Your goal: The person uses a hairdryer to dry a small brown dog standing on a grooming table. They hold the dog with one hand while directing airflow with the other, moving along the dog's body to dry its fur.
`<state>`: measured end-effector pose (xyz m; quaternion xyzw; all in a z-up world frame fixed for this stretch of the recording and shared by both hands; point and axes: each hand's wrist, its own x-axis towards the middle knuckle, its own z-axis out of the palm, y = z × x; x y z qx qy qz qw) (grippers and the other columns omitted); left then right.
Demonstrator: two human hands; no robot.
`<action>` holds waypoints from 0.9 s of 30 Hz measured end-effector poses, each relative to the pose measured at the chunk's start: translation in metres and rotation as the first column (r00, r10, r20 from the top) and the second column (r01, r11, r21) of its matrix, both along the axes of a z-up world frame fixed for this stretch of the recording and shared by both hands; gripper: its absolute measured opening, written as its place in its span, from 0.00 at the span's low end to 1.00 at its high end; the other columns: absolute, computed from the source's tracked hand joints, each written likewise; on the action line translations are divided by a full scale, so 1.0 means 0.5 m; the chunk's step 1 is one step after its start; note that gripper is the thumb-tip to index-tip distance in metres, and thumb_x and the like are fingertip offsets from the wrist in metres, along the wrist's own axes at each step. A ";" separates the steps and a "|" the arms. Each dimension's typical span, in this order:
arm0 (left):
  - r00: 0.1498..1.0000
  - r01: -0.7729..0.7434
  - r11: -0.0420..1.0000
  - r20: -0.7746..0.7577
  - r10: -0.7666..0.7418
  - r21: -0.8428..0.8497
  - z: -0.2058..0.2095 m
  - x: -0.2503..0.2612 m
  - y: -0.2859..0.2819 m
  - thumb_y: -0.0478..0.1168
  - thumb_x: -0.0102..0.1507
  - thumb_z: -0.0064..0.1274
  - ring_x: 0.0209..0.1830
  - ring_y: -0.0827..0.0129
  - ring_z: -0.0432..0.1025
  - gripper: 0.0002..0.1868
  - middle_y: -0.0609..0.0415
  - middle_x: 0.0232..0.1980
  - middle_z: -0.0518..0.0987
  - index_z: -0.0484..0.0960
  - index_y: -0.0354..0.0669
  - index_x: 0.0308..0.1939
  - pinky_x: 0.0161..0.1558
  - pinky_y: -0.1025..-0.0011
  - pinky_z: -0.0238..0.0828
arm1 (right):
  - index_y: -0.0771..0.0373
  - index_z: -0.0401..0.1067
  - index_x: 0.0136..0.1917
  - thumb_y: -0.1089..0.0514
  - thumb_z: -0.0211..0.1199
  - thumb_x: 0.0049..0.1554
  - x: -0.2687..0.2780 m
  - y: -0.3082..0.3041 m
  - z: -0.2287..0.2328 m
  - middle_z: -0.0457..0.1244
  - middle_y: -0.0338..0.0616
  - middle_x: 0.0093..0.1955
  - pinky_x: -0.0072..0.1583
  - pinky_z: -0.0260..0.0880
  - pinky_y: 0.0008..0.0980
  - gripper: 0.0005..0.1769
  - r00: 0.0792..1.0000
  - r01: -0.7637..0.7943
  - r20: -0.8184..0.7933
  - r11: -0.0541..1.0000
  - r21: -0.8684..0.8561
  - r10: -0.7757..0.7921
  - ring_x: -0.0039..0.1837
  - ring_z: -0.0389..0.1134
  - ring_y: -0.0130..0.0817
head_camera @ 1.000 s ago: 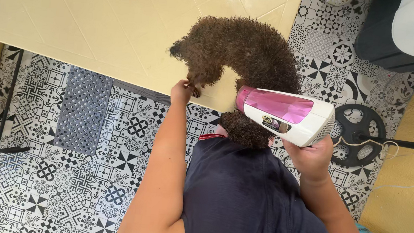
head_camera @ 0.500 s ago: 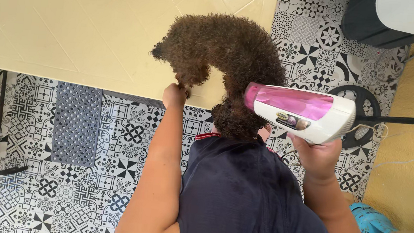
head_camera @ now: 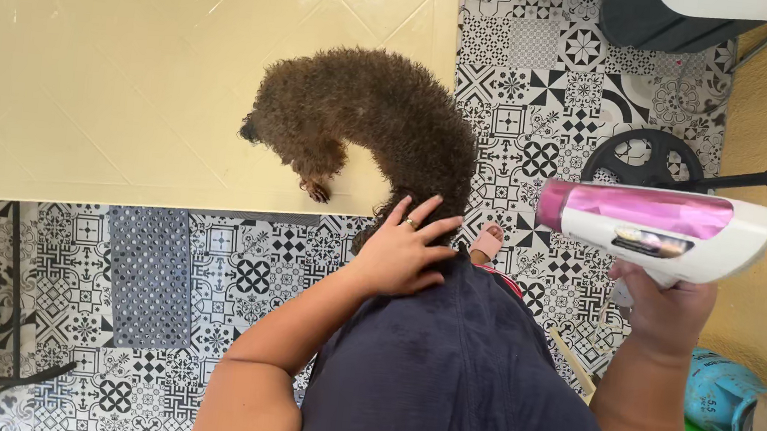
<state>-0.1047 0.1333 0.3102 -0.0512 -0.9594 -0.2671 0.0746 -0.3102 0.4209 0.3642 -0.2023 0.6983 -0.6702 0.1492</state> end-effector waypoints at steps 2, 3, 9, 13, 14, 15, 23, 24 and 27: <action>0.995 0.053 0.990 0.087 -0.042 -0.129 -0.015 -0.026 0.004 0.49 0.64 0.55 0.70 0.50 0.66 0.08 0.60 0.65 0.74 0.80 0.56 0.45 0.62 0.55 0.70 | 0.71 0.69 0.63 0.75 0.60 0.60 -0.009 0.009 -0.013 0.67 0.47 0.53 0.50 0.72 0.27 0.18 0.999 0.001 0.036 1.000 0.011 -0.001 0.46 0.70 0.28; 0.986 0.021 0.997 0.167 -0.009 -0.070 -0.030 -0.037 0.002 0.48 0.65 0.54 0.66 0.52 0.68 0.08 0.58 0.63 0.74 0.81 0.55 0.45 0.60 0.56 0.72 | 0.70 0.69 0.64 0.74 0.60 0.60 -0.014 0.015 -0.020 0.67 0.46 0.52 0.51 0.72 0.27 0.18 0.999 0.002 0.054 1.000 0.014 -0.003 0.46 0.70 0.28; 0.779 -0.621 0.727 0.333 0.532 0.292 -0.161 -0.057 -0.037 0.52 0.70 0.49 0.56 0.52 0.76 0.17 0.48 0.59 0.78 0.79 0.47 0.55 0.55 0.59 0.74 | 0.72 0.72 0.57 0.75 0.61 0.57 -0.040 0.059 -0.046 0.67 0.48 0.44 0.43 0.63 0.27 0.13 0.993 -0.077 0.099 0.990 0.119 0.066 0.39 0.65 0.27; 0.679 -0.727 -0.119 0.734 0.030 0.677 -0.237 0.017 -0.025 0.59 0.70 0.43 0.62 0.59 0.75 0.32 0.47 0.64 0.79 0.72 0.39 0.68 0.60 0.64 0.73 | 0.71 0.71 0.57 0.74 0.59 0.58 -0.066 0.076 -0.047 0.67 0.45 0.48 0.52 0.72 0.29 0.13 0.983 -0.162 0.078 0.986 -0.038 0.165 0.46 0.70 0.29; 0.717 -0.669 -0.478 0.664 -0.213 0.569 -0.259 0.036 -0.011 0.61 0.70 0.38 0.63 0.61 0.75 0.35 0.48 0.67 0.78 0.71 0.40 0.70 0.60 0.65 0.72 | 0.70 0.71 0.58 0.74 0.60 0.57 -0.072 0.083 -0.044 0.67 0.45 0.49 0.51 0.72 0.29 0.14 0.984 -0.158 0.075 0.987 -0.019 0.159 0.46 0.70 0.29; 0.750 -0.624 -0.518 0.634 -0.188 0.585 -0.282 0.050 0.009 0.59 0.70 0.40 0.63 0.59 0.75 0.34 0.47 0.67 0.77 0.70 0.39 0.71 0.61 0.63 0.72 | 0.69 0.71 0.59 0.74 0.60 0.57 -0.077 0.092 -0.040 0.68 0.45 0.49 0.50 0.72 0.28 0.16 0.985 -0.152 0.076 0.988 0.003 0.152 0.46 0.69 0.29; 0.779 -0.042 -0.612 0.409 0.475 0.790 -0.411 0.016 0.124 0.30 0.71 0.53 0.59 0.57 0.71 0.23 0.47 0.62 0.74 0.66 0.41 0.68 0.60 0.55 0.68 | 0.69 0.69 0.60 0.71 0.62 0.61 -0.144 0.117 -0.037 0.67 0.44 0.48 0.50 0.71 0.29 0.14 0.953 -0.253 0.156 0.965 -0.067 0.260 0.47 0.69 0.29; 0.737 -0.084 -0.623 0.470 0.486 0.778 -0.413 0.010 0.129 0.31 0.68 0.52 0.59 0.58 0.71 0.23 0.48 0.61 0.75 0.68 0.42 0.67 0.62 0.56 0.68 | 0.69 0.69 0.60 0.71 0.62 0.62 -0.150 0.117 -0.039 0.67 0.44 0.46 0.51 0.71 0.29 0.13 0.946 -0.279 0.148 0.958 -0.071 0.287 0.47 0.69 0.29; 0.552 -0.077 -0.647 0.572 0.606 0.759 -0.414 0.009 0.132 0.33 0.64 0.52 0.61 0.60 0.69 0.25 0.49 0.61 0.75 0.71 0.43 0.66 0.66 0.59 0.66 | 0.70 0.70 0.59 0.70 0.63 0.63 -0.165 0.110 -0.050 0.67 0.45 0.46 0.52 0.73 0.30 0.11 0.912 -0.372 0.154 0.924 -0.083 0.381 0.47 0.69 0.30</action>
